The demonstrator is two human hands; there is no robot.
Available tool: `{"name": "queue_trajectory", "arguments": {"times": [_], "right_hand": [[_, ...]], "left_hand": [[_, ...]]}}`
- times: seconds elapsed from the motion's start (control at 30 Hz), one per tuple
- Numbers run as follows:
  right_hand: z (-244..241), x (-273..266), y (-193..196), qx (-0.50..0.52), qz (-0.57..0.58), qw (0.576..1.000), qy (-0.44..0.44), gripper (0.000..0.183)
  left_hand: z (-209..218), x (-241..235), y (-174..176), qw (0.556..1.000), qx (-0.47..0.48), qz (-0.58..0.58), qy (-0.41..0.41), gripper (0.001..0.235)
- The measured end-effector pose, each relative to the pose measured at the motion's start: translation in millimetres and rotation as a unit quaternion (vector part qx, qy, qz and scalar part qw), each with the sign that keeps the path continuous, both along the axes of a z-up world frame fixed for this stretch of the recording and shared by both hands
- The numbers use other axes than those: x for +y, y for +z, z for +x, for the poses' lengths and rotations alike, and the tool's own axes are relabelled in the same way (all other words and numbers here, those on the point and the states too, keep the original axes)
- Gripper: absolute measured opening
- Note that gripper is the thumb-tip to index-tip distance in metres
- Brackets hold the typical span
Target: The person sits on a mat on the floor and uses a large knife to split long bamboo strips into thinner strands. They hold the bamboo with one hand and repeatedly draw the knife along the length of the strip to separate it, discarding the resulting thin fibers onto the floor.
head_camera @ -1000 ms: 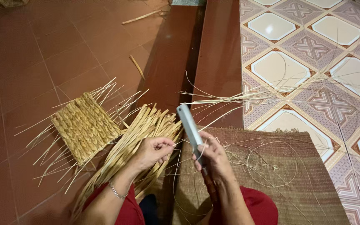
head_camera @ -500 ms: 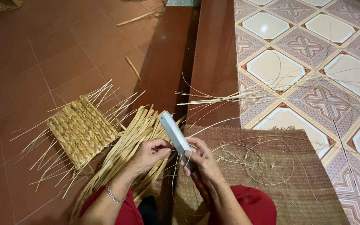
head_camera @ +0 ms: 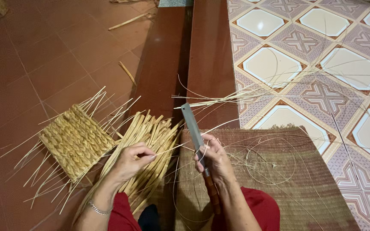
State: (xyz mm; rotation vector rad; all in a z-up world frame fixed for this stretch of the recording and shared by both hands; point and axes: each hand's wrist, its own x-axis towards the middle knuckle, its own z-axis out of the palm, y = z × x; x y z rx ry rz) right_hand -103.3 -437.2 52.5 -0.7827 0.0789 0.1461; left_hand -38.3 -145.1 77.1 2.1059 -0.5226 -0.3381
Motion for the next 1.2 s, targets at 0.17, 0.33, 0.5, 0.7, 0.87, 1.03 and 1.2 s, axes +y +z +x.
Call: {"name": "queue_trajectory", "arguments": {"times": [0.17,0.33,0.5,0.7,0.87,1.03,1.2], "right_hand": [[-1,-9,-7,-0.015,0.028,0.998,-0.045,0.040],[-1,-9,-5,-0.014,0.020,0.998,-0.055,0.036],[-2,16,-1,0.010,-0.023,1.000,-0.015,0.034],[-14,50,6,-0.015,-0.001,1.000,0.022,0.034],[-9,36,7,0.001,0.002,1.000,0.006,0.034],[-5,24,-1,0.015,0.004,1.000,-0.018,0.038],[-5,14,-2,0.012,0.010,0.998,-0.056,0.041]], "left_hand": [[10,25,-4,0.995,0.082,0.040,0.038,0.009],[19,42,1,0.994,0.064,0.080,0.049,0.013],[5,16,12,0.979,0.176,0.094,0.037,0.050],[-8,-40,-18,0.999,0.036,0.017,0.005,0.017],[-4,-27,-11,0.999,-0.048,-0.025,-0.003,0.014],[1,-2,-1,0.997,-0.079,0.005,-0.024,0.015],[11,19,-1,0.994,0.026,0.098,0.035,0.017]]}}
